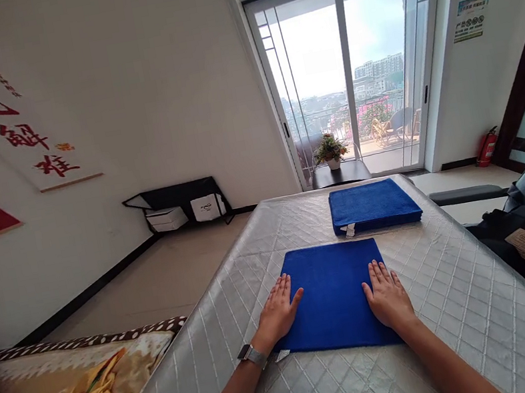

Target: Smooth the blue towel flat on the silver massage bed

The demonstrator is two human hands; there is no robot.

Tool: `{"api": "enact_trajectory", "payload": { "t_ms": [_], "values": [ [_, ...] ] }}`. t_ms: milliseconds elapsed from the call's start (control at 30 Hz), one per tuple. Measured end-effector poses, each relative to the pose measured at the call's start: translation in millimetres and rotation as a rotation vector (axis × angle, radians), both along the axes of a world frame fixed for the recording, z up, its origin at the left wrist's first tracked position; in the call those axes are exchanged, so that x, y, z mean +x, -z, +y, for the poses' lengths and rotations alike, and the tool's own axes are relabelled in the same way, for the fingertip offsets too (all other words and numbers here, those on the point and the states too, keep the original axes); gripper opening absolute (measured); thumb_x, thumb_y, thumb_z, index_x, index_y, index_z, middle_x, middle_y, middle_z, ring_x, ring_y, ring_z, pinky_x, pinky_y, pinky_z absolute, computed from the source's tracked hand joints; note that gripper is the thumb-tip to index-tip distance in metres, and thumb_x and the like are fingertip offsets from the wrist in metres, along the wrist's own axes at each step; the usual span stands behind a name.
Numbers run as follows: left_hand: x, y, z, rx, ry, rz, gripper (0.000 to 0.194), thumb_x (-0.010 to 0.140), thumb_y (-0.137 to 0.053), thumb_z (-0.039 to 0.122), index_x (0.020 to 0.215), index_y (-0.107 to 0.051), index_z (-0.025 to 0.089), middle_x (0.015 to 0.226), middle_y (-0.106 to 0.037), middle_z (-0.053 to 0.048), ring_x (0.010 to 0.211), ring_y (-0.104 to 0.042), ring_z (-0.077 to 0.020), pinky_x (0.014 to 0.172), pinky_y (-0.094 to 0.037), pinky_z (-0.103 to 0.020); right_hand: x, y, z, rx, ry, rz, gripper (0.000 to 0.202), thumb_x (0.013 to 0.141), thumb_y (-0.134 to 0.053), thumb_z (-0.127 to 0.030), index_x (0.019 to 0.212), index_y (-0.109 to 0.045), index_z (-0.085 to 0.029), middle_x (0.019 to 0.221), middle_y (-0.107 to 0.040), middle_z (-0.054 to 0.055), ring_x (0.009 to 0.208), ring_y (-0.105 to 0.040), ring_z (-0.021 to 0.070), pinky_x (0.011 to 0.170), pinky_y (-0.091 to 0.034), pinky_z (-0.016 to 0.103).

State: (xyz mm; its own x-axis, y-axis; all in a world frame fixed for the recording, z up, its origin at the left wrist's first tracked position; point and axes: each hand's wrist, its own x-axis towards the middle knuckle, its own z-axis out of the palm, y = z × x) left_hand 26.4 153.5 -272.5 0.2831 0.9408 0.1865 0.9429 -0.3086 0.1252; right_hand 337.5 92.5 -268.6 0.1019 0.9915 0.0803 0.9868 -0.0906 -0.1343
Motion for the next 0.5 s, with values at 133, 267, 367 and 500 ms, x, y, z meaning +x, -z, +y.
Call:
{"api": "enact_trajectory", "payload": {
  "t_ms": [133,267,367,500],
  "values": [
    [-2.4,-1.8,-1.4,0.015,0.013,-0.022,0.083,0.099,-0.01,0.066,0.153,-0.031,0.007,0.159,-0.029,-0.016,0.148,-0.025,-0.0264,0.119,-0.024,-0.044,-2.9,-0.5,-1.1,0.001,-0.002,-0.026,0.068,0.099,-0.02,-0.046,0.156,-0.022,-0.007,0.163,-0.018,0.01,0.151,-0.01,0.0216,0.122,-0.009,0.043],
    [-6.7,-4.0,-4.5,0.016,0.017,-0.029,0.086,0.099,-0.007,0.066,0.152,-0.032,0.004,0.158,-0.03,-0.018,0.148,-0.027,-0.0259,0.12,-0.024,-0.042,-7.1,-4.5,-2.9,0.006,0.0,-0.039,0.067,0.1,-0.021,-0.045,0.156,-0.022,-0.008,0.163,-0.019,0.011,0.151,-0.01,0.0216,0.121,-0.01,0.043],
    [-9.3,-4.4,-5.9,0.038,0.03,-0.032,0.085,0.099,-0.007,0.065,0.151,-0.034,0.004,0.157,-0.032,-0.018,0.147,-0.027,-0.0264,0.12,-0.024,-0.043,-9.7,-9.5,-7.1,0.011,-0.006,-0.055,0.066,0.099,-0.022,-0.042,0.155,-0.023,-0.007,0.162,-0.02,0.012,0.151,-0.011,0.0216,0.121,-0.011,0.044],
    [-11.1,-2.7,-5.3,0.046,0.034,-0.035,0.086,0.099,-0.007,0.065,0.151,-0.034,0.002,0.157,-0.031,-0.02,0.147,-0.027,-0.0269,0.12,-0.024,-0.043,-11.7,-12.9,-23.3,0.005,0.001,-0.094,0.065,0.099,-0.021,-0.04,0.155,-0.025,-0.008,0.162,-0.022,0.011,0.151,-0.012,0.0224,0.121,-0.011,0.046]
  ]
}}
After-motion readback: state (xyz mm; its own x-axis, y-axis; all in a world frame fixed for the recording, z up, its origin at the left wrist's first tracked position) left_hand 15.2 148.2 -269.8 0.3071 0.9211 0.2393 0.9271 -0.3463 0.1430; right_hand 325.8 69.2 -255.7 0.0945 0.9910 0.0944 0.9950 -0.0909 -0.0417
